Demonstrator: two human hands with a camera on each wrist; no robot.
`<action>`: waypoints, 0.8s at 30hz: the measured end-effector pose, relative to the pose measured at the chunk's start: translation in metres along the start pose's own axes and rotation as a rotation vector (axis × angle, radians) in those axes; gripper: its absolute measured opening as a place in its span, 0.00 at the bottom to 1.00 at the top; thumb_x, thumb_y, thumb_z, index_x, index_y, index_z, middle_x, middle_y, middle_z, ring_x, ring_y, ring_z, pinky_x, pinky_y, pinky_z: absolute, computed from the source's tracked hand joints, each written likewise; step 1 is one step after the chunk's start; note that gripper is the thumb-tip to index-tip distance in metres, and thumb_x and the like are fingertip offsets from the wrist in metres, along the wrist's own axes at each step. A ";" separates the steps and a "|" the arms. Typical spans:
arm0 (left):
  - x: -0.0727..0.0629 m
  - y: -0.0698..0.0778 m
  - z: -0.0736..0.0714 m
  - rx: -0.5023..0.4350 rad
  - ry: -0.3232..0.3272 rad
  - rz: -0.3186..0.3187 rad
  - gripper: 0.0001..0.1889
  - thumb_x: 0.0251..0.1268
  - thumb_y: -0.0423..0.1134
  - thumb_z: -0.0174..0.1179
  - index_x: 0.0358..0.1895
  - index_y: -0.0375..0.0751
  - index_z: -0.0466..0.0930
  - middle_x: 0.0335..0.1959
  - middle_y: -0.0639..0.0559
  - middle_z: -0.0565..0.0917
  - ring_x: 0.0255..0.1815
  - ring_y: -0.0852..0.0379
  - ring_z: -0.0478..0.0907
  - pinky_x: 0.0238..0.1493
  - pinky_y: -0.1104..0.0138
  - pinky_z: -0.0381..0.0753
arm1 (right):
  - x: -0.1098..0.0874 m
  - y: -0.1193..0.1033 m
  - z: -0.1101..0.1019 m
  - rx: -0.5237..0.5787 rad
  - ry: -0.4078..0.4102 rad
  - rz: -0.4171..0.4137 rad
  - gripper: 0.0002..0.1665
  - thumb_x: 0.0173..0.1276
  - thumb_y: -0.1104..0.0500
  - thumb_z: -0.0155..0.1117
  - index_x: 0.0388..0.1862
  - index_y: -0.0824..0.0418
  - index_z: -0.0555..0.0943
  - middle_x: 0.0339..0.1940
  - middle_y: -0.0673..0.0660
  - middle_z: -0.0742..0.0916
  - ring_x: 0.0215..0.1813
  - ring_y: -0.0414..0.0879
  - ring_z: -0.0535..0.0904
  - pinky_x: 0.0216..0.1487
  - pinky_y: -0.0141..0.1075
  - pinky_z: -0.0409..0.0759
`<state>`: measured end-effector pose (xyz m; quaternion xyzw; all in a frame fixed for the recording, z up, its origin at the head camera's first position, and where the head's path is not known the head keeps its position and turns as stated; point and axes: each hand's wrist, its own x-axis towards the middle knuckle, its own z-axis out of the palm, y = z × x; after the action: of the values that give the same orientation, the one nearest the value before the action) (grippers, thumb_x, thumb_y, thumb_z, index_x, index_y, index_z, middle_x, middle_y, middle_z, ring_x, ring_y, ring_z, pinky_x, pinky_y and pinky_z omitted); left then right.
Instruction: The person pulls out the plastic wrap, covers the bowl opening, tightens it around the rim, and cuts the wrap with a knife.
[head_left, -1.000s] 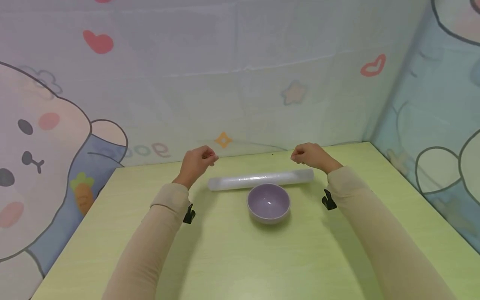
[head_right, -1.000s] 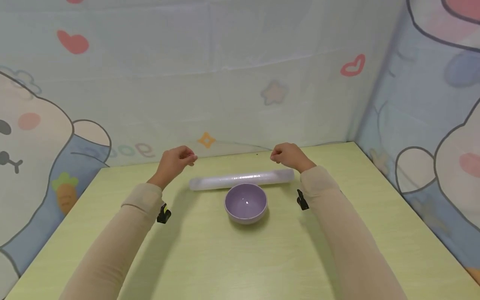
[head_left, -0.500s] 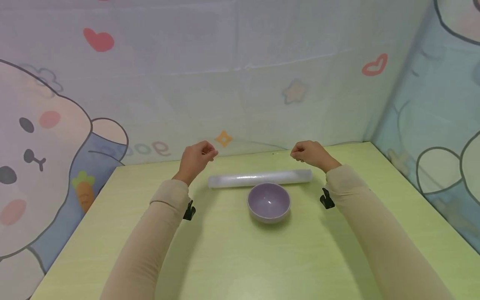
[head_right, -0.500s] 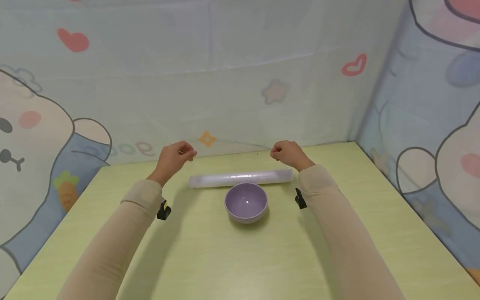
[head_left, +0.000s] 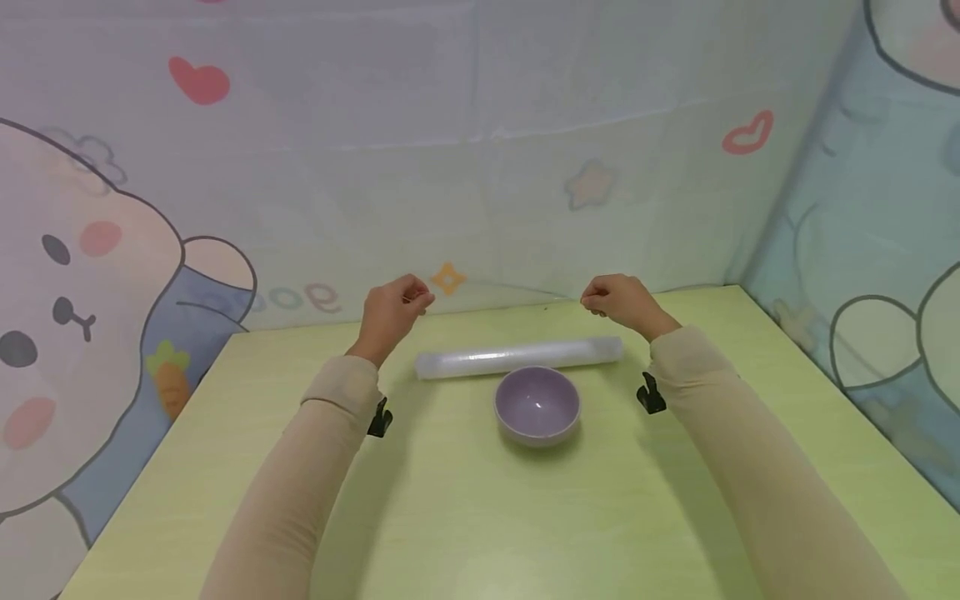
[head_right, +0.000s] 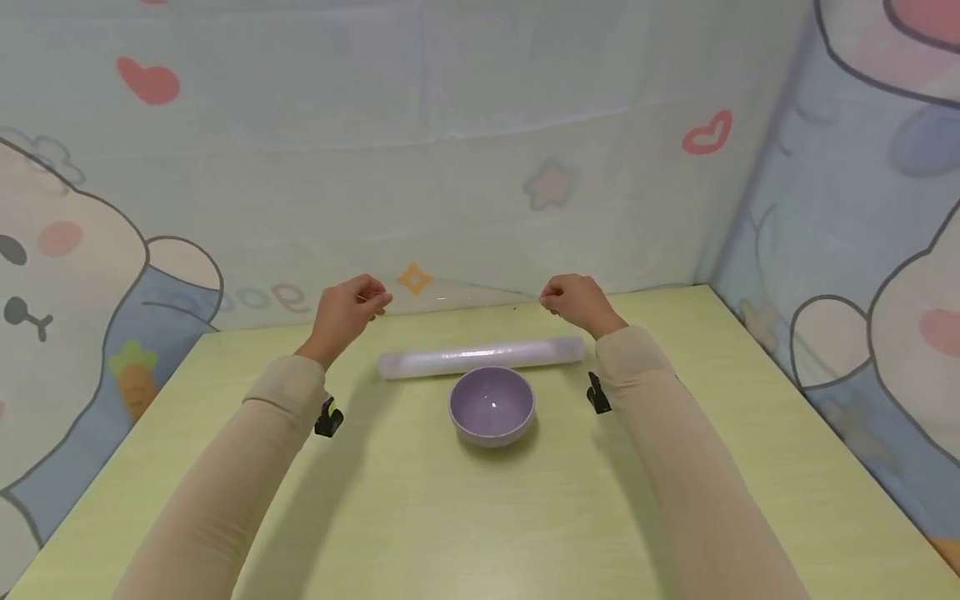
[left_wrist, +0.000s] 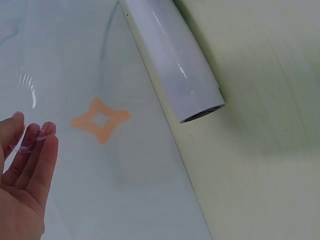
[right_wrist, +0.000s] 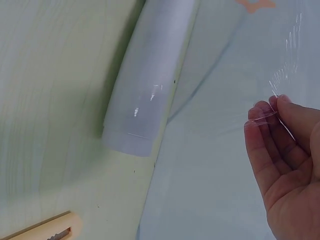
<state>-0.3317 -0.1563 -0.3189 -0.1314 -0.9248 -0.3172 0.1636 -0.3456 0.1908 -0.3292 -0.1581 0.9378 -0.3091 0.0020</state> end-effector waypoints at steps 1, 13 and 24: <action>0.000 0.000 0.000 0.005 0.003 0.005 0.10 0.64 0.45 0.56 0.38 0.42 0.79 0.31 0.46 0.85 0.32 0.52 0.81 0.34 0.62 0.75 | 0.000 0.000 0.000 0.000 0.002 -0.001 0.10 0.70 0.57 0.52 0.40 0.62 0.78 0.26 0.54 0.79 0.30 0.48 0.72 0.35 0.38 0.69; 0.005 0.002 -0.011 0.037 0.012 0.039 0.10 0.64 0.45 0.56 0.38 0.42 0.79 0.29 0.46 0.84 0.31 0.53 0.81 0.30 0.64 0.74 | 0.007 -0.007 -0.004 0.006 0.018 0.000 0.10 0.70 0.58 0.52 0.40 0.63 0.78 0.27 0.54 0.79 0.29 0.47 0.71 0.35 0.38 0.68; 0.010 0.008 -0.019 0.035 -0.004 0.032 0.10 0.65 0.43 0.55 0.40 0.40 0.78 0.32 0.45 0.84 0.33 0.51 0.81 0.31 0.63 0.75 | 0.009 -0.013 -0.009 0.021 0.049 0.014 0.11 0.71 0.58 0.51 0.41 0.63 0.78 0.26 0.55 0.79 0.29 0.47 0.71 0.33 0.37 0.69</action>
<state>-0.3340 -0.1606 -0.2969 -0.1439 -0.9283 -0.2980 0.1693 -0.3508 0.1837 -0.3131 -0.1440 0.9353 -0.3228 -0.0170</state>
